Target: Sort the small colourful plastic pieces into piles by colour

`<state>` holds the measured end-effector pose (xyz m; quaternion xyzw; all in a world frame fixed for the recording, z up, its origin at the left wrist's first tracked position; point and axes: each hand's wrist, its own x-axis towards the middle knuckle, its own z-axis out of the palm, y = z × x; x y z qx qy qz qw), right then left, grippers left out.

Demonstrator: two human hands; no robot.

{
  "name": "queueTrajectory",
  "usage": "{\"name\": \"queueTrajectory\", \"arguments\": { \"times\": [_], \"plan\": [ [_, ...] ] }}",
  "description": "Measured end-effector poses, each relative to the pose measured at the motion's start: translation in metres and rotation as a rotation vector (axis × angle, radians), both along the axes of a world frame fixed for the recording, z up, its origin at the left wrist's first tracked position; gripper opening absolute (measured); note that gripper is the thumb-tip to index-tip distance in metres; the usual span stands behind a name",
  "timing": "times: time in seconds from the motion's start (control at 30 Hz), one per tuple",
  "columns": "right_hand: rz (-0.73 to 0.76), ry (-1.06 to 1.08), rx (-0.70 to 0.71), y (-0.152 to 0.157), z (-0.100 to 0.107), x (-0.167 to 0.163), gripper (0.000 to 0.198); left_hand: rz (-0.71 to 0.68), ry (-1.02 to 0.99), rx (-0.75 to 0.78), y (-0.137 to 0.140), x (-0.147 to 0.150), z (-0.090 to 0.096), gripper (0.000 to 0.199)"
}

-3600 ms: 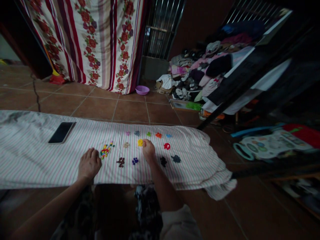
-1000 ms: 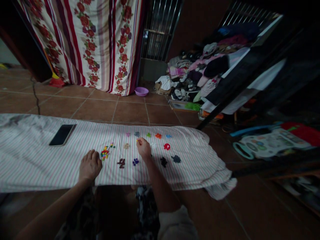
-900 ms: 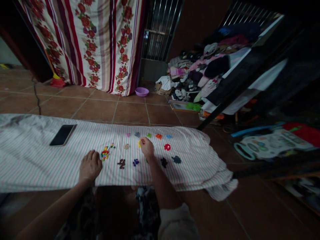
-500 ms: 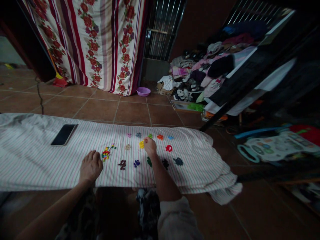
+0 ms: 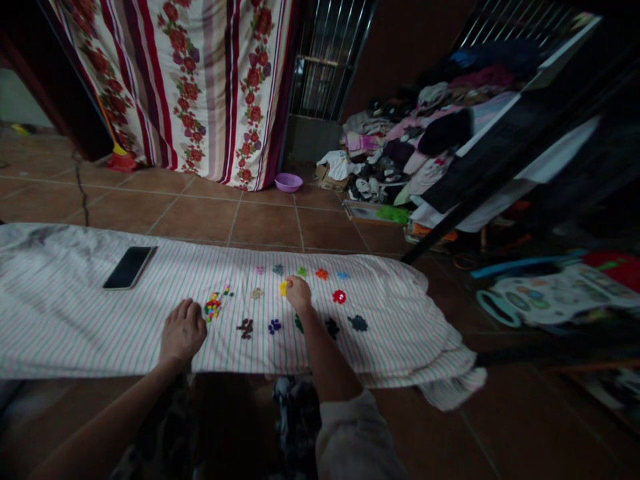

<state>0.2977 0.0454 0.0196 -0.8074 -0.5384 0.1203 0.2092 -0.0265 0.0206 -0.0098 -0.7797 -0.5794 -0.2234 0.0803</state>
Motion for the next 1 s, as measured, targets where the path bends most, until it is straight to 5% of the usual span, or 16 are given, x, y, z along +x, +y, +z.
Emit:
{"name": "queueTrajectory", "arguments": {
  "times": [0.53,0.73,1.0],
  "plan": [
    [0.071,0.022,-0.002,-0.003,-0.001,0.002,0.048,-0.01,-0.07,-0.017,0.0,0.0,-0.001,0.03],
    [0.046,-0.017,0.136,-0.006,0.001,-0.005,0.047,0.009,-0.069,-0.016,0.0,0.001,-0.003,0.032],
    [0.232,0.016,0.264,-0.009,0.002,-0.047,0.037,0.016,-0.059,-0.056,-0.001,0.002,-0.001,0.034]
  ]
}}
